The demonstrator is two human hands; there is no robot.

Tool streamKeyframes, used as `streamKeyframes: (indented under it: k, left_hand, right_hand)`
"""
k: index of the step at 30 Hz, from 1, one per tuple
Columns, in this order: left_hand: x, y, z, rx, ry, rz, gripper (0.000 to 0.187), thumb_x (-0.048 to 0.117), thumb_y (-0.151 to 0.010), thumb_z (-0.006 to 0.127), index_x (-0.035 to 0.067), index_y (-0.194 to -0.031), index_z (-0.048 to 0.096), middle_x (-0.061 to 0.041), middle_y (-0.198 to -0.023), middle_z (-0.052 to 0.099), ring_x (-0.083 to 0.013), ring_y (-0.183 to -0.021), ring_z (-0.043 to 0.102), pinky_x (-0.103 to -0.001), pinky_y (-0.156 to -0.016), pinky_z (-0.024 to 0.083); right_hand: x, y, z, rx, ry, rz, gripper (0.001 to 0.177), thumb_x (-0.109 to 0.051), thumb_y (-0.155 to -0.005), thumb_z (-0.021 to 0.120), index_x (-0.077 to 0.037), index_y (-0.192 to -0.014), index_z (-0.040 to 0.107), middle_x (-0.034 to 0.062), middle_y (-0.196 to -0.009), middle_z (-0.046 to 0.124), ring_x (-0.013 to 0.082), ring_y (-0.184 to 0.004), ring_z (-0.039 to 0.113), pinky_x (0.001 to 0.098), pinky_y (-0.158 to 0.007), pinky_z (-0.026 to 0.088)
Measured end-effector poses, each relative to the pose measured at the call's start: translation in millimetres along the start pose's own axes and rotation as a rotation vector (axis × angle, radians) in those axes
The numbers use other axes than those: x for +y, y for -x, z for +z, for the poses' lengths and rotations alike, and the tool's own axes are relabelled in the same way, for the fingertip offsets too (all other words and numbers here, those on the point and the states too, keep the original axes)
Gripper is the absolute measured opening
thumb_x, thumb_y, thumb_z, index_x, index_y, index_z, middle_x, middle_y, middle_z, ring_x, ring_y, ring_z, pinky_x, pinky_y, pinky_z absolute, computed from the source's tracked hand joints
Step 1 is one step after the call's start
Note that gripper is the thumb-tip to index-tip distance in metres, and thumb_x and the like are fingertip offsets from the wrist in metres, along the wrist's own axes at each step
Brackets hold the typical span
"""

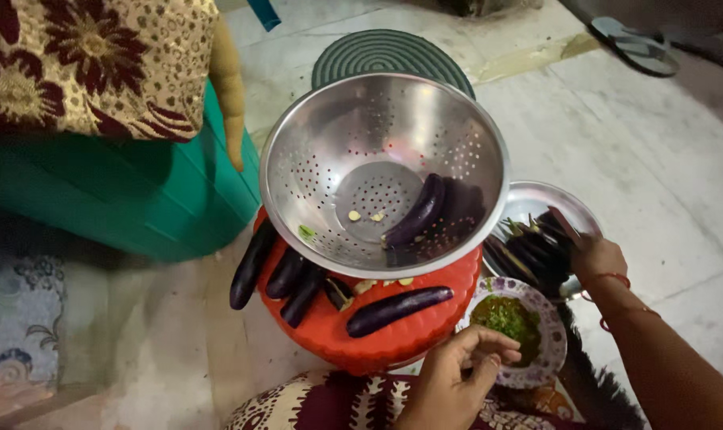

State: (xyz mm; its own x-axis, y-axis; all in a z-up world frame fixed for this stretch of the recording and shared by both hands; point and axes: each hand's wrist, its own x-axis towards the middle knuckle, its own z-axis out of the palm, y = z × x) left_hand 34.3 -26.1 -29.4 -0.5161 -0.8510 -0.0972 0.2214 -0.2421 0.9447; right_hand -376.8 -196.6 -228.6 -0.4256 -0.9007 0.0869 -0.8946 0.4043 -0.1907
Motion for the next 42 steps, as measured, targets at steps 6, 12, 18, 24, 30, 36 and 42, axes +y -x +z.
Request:
streamKeyframes:
  k: [6,12,18,24,30,36,42]
  left_hand:
    - [-1,3,-3,-0.006,-0.007,0.046,0.021,0.002,-0.101,0.053,0.000,-0.118,0.066,-0.009,-0.111,0.073,-0.0122,-0.106,0.069,-0.027,-0.096,0.053]
    - [1,7,-2,-0.027,-0.041,0.123,0.019,0.001,-0.103,0.054,-0.001,-0.118,0.066,-0.008,-0.111,0.073,-0.0132,-0.106,0.069,-0.028,-0.097,0.054]
    - [-2,12,-2,0.036,-0.179,0.141,0.016,0.006,-0.101,0.062,0.003,-0.115,0.068,-0.008,-0.108,0.074,-0.0133,-0.101,0.069,-0.029,-0.091,0.055]
    - [-2,9,-17,-0.042,-0.110,0.235,0.016,0.008,-0.104,0.057,0.003,-0.117,0.065,-0.010,-0.109,0.073,-0.0121,-0.104,0.069,-0.027,-0.092,0.055]
    - [-2,5,-19,-0.052,-0.158,0.275,0.019,0.008,-0.102,0.058,-0.001,-0.116,0.066,-0.009,-0.107,0.072,-0.0149,-0.101,0.067,-0.029,-0.091,0.054]
    - [8,10,-26,-0.009,0.244,0.482,0.038,0.033,-0.106,0.056,0.003,-0.128,0.061,-0.012,-0.114,0.071,-0.0179,-0.109,0.069,-0.032,-0.101,0.056]
    - [33,43,-17,0.049,0.668,0.352,0.054,0.054,-0.105,0.040,0.014,-0.139,0.051,-0.005,-0.130,0.062,-0.0158,-0.117,0.062,-0.035,-0.098,0.051]
  right_hand:
    - [-91,12,-126,0.302,-0.365,-0.260,0.031,-0.035,-0.107,0.083,-0.005,-0.102,0.081,0.0094,-0.071,0.073,0.0162,-0.062,0.067,0.0341,-0.066,0.053]
    - [-272,53,-328,-0.158,-0.147,-0.746,0.034,-0.036,-0.082,0.084,-0.020,-0.112,0.080,0.0054,-0.092,0.081,0.0161,-0.076,0.077,0.0338,-0.067,0.062]
    - [-377,60,-270,-0.524,0.345,-1.125,0.066,-0.028,-0.059,0.090,-0.016,-0.122,0.074,0.0125,-0.114,0.073,0.0322,-0.109,0.068,0.0434,-0.095,0.053]
    - [-394,91,-311,-0.409,0.427,-1.210,0.076,-0.036,-0.054,0.092,-0.015,-0.124,0.072,0.0156,-0.124,0.067,0.0341,-0.113,0.062,0.0451,-0.096,0.049]
    - [-386,112,-384,-0.345,-0.254,-0.760,0.058,-0.044,-0.065,0.087,-0.009,-0.110,0.077,0.0103,-0.086,0.080,0.0251,-0.074,0.078,0.0372,-0.076,0.061]
    - [-345,193,-397,-0.039,-0.370,-0.617,0.047,-0.034,-0.070,0.094,0.002,-0.093,0.076,0.0142,-0.082,0.077,0.0195,-0.065,0.074,0.0333,-0.066,0.062]
    - [-316,310,-381,-0.189,-0.370,-0.231,0.040,-0.035,-0.074,0.089,-0.005,-0.098,0.078,0.0106,-0.077,0.078,0.0175,-0.055,0.067,0.0350,-0.049,0.054]
